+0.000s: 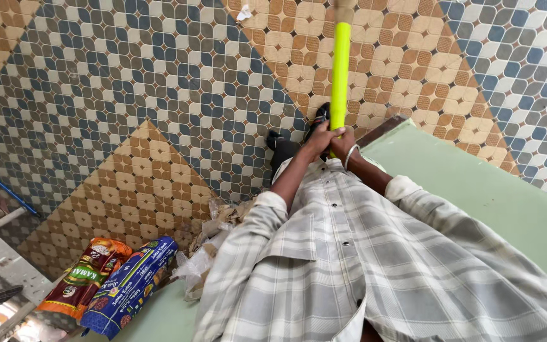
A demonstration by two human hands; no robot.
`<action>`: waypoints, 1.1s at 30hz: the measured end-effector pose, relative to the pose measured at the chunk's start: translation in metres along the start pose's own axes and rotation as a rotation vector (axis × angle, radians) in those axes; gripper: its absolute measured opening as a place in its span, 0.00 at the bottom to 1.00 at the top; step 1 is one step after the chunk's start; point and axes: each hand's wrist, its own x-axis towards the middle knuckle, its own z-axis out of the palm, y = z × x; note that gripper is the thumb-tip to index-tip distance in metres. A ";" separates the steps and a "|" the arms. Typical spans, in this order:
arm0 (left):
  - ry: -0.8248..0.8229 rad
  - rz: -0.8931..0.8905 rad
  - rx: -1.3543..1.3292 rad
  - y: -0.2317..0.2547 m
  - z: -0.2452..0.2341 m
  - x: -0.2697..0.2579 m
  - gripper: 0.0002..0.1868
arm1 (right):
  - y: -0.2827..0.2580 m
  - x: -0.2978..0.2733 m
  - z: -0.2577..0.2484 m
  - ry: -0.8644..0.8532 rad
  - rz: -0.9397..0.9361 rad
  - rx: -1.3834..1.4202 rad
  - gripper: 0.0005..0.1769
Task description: The person sweeps a tiled floor using a broom with a yellow handle, moving scraps of paper and debris into piles while walking across the room.
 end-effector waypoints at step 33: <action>-0.021 -0.165 0.044 0.169 -0.171 0.055 0.24 | -0.114 0.135 0.149 -0.010 0.285 0.298 0.08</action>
